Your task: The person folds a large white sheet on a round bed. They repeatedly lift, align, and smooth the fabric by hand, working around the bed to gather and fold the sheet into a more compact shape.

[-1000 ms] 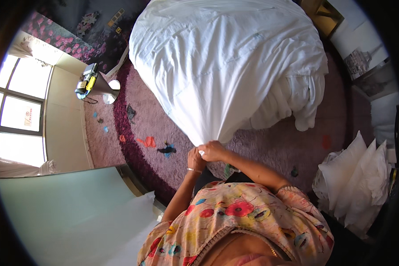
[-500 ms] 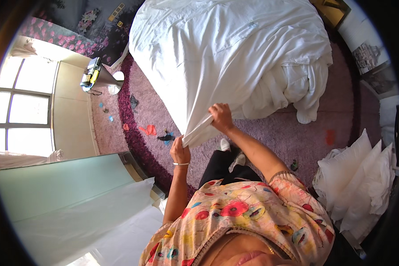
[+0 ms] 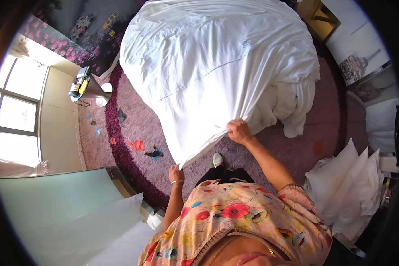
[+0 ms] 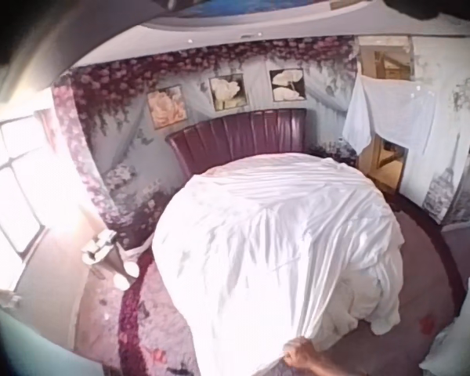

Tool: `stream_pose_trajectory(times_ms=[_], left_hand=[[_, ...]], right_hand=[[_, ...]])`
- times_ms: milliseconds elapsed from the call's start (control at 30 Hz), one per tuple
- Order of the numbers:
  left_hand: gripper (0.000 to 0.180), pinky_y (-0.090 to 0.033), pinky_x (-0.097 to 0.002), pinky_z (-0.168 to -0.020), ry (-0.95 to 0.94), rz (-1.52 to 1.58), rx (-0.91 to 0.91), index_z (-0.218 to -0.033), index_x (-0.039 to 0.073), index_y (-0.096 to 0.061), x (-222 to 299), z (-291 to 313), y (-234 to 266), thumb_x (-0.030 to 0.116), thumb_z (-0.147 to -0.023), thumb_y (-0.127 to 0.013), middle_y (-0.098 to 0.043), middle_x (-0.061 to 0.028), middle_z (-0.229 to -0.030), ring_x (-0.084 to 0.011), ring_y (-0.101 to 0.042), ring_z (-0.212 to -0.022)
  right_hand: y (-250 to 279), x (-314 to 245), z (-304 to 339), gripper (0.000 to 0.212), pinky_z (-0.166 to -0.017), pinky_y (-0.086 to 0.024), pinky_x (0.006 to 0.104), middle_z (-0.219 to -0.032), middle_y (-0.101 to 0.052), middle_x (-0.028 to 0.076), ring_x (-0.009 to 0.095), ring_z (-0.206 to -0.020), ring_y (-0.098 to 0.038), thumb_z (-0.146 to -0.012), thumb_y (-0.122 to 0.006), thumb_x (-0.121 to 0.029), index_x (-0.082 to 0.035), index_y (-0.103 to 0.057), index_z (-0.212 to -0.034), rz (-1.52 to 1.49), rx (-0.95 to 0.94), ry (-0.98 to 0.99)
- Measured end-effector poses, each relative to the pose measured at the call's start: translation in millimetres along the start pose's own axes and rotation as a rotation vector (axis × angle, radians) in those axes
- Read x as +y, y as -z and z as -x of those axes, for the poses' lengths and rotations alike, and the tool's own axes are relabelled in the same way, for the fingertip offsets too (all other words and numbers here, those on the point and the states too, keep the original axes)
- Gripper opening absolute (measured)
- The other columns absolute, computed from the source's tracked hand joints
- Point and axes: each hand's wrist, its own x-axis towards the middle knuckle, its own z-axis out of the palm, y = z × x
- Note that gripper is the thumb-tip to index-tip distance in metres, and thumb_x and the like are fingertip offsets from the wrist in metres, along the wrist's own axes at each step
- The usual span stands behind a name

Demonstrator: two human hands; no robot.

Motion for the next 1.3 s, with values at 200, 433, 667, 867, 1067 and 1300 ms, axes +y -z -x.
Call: stream_pose_trajectory(times_ms=[200, 433, 667, 867, 1067, 1300], left_hand=[[0.067, -0.045, -0.0470, -0.090, -0.171, 0.031, -0.329, -0.129, 0.004, -0.048, 82.7, -39.4, -14.4, 0.034, -0.075, -0.072, -0.055, -0.0232, -0.116, -0.0389, -0.054, -0.106], [0.056, -0.044, -0.0429, -0.089, -0.526, 0.358, 0.013, -0.126, 0.004, -0.048, 276.9, -108.3, 0.8, 0.015, -0.074, -0.066, -0.060, -0.0183, -0.110, -0.0350, -0.058, -0.100], [0.019, -0.050, -0.0404, -0.073, -0.505, 0.219, -0.107, -0.091, 0.007, -0.060, 321.4, -125.1, 14.8, 0.009, -0.073, -0.061, -0.065, -0.0118, -0.087, -0.0324, -0.062, -0.085], [0.010, -0.050, -0.0395, -0.070, -0.356, 0.161, 0.102, -0.083, 0.008, -0.063, 353.7, -115.6, 25.7, 0.010, -0.074, -0.063, -0.065, -0.0088, -0.082, -0.0306, -0.062, -0.078], [0.015, -0.049, -0.0439, -0.069, -0.220, 0.048, 0.192, -0.082, 0.002, -0.057, 380.3, -102.7, 32.2, 0.011, -0.073, -0.066, -0.061, -0.0159, -0.079, -0.0368, -0.060, -0.078], [0.017, -0.042, -0.0450, -0.061, -0.245, 0.083, 0.389, -0.075, 0.001, -0.050, 386.6, -87.7, 32.1, 0.012, -0.078, -0.063, -0.051, -0.0163, -0.072, -0.0381, -0.053, -0.070]], right_hand=[[1.8, 3.2, 14.0, 0.010, -0.067, -0.047, 0.0413, -0.065, -0.061, 0.010, 0.029, -0.067, -0.062, -0.064, -0.064, -0.013, -0.007, -0.057, -0.063, -0.001, -0.042, -0.041], [22.2, -12.2, -16.1, 0.009, -0.071, -0.046, 0.0418, -0.068, -0.061, 0.012, 0.031, -0.071, -0.062, -0.066, -0.063, -0.010, -0.005, -0.057, -0.071, -0.075, 0.013, -0.016], [59.0, 28.6, -10.4, 0.020, -0.077, -0.044, 0.0410, -0.082, -0.059, 0.011, 0.030, -0.081, -0.059, -0.068, -0.064, -0.015, -0.006, -0.055, -0.083, -0.148, 0.072, 0.080], [56.4, 60.3, -32.1, 0.018, -0.074, -0.040, 0.0392, -0.081, -0.053, 0.009, 0.027, -0.078, -0.055, -0.069, -0.063, -0.015, -0.007, -0.054, -0.083, -0.169, 0.164, 0.205], [72.4, 91.6, -49.1, 0.018, -0.077, -0.040, 0.0394, -0.082, -0.054, 0.010, 0.026, -0.080, -0.055, -0.070, -0.060, -0.013, -0.005, -0.056, -0.085, -0.212, 0.139, 0.275], [85.2, 165.1, -73.5, 0.014, -0.079, -0.039, 0.0385, -0.085, -0.058, 0.005, 0.024, -0.083, -0.057, -0.073, -0.061, -0.009, -0.008, -0.059, -0.087, -0.194, 0.398, 0.197]])
